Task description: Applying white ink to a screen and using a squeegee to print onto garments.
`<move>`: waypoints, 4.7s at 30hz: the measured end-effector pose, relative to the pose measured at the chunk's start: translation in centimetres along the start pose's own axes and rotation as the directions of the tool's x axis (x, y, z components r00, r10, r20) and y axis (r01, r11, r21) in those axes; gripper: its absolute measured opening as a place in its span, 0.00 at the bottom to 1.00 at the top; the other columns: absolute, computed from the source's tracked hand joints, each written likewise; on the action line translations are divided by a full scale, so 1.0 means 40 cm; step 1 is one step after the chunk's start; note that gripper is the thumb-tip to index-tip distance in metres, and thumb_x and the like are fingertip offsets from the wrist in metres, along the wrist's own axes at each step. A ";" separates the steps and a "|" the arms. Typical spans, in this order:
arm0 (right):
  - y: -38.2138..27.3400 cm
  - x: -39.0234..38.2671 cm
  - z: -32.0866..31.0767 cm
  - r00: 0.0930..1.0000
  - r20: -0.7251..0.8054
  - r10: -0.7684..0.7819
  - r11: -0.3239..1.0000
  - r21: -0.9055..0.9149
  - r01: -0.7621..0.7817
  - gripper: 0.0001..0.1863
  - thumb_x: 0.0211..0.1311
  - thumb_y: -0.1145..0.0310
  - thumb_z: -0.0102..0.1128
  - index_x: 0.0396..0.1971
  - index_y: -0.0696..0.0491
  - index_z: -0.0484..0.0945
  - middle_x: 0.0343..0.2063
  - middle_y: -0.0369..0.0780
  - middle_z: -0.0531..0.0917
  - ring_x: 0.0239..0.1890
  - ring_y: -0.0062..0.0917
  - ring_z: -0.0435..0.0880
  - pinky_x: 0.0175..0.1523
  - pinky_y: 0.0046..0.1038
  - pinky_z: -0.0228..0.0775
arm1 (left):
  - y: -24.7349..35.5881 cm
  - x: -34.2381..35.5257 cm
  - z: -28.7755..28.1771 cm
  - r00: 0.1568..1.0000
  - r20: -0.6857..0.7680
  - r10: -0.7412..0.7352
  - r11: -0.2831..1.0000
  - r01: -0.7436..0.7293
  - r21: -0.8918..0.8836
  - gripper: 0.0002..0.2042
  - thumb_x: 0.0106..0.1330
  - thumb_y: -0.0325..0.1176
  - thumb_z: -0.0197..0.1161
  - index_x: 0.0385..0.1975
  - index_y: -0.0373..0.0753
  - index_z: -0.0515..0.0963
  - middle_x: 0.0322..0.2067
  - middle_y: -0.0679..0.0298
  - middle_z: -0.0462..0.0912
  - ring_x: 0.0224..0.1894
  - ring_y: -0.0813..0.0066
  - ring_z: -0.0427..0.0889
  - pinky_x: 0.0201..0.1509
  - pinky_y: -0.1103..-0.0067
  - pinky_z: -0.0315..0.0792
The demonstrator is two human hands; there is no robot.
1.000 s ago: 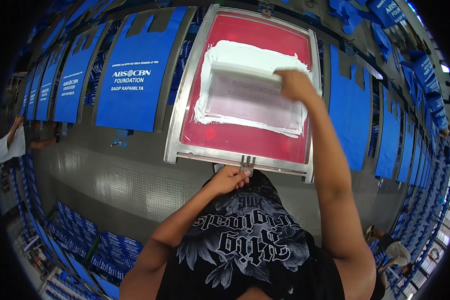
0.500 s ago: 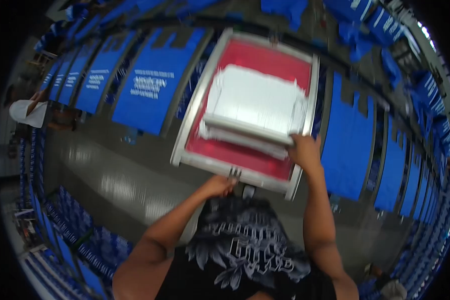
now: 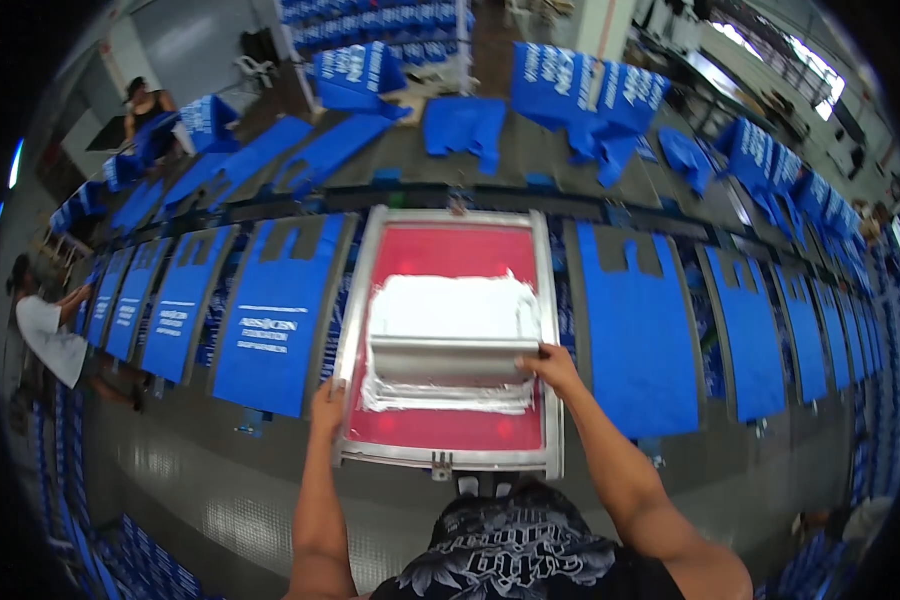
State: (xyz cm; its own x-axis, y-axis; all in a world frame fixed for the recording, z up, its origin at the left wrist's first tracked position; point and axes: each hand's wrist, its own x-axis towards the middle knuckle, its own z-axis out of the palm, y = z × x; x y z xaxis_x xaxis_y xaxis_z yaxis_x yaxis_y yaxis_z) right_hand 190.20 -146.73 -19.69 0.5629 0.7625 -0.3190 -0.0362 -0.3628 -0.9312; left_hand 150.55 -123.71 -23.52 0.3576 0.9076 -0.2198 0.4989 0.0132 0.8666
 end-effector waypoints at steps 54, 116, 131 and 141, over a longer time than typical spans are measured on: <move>0.097 -0.232 -1.042 0.999 0.027 -0.029 0.839 -0.542 0.039 0.20 0.40 0.73 0.66 0.39 0.58 0.80 0.35 0.42 0.83 0.39 0.27 0.80 0.52 0.28 0.66 | 0.492 -0.391 0.889 0.931 -0.051 0.360 0.786 -0.274 0.555 0.26 0.56 0.46 0.65 0.52 0.37 0.73 0.46 0.52 0.75 0.49 0.57 0.72 0.54 0.67 0.64; 0.069 -0.247 -0.890 0.986 0.136 -0.100 0.283 -0.946 0.159 0.23 0.36 0.78 0.58 0.40 0.48 0.80 0.32 0.41 0.82 0.43 0.32 0.79 0.68 0.55 0.34 | 0.687 -0.358 1.021 0.783 0.503 0.365 0.560 -0.617 0.554 0.16 0.39 0.25 0.67 0.33 0.42 0.81 0.25 0.57 0.81 0.32 0.58 0.80 0.41 0.65 0.71; 0.063 -0.347 -0.877 0.986 0.160 -0.051 0.394 -0.904 0.167 0.22 0.35 0.80 0.57 0.37 0.47 0.80 0.29 0.39 0.82 0.39 0.32 0.80 0.66 0.57 0.36 | 0.660 -0.456 0.996 0.762 0.467 0.449 0.611 -0.643 0.462 0.18 0.35 0.21 0.65 0.32 0.39 0.81 0.30 0.54 0.82 0.34 0.54 0.78 0.42 0.67 0.71; -0.112 0.188 -0.983 0.975 0.206 -0.078 0.201 -0.955 0.218 0.22 0.41 0.70 0.56 0.42 0.43 0.79 0.36 0.39 0.83 0.44 0.32 0.80 0.58 0.46 0.61 | 0.896 0.015 1.094 0.844 0.451 0.289 0.533 -0.534 0.657 0.20 0.46 0.45 0.70 0.38 0.42 0.80 0.30 0.55 0.82 0.35 0.56 0.80 0.44 0.66 0.71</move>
State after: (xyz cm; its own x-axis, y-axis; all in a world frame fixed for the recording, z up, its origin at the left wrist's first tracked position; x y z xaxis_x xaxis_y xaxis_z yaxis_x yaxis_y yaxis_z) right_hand 227.04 -160.43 -10.98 0.3818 0.8825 -0.2747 0.9040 -0.4185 -0.0881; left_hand 203.20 -141.05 -12.20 0.8024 0.5809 -0.1369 0.5935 -0.7526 0.2851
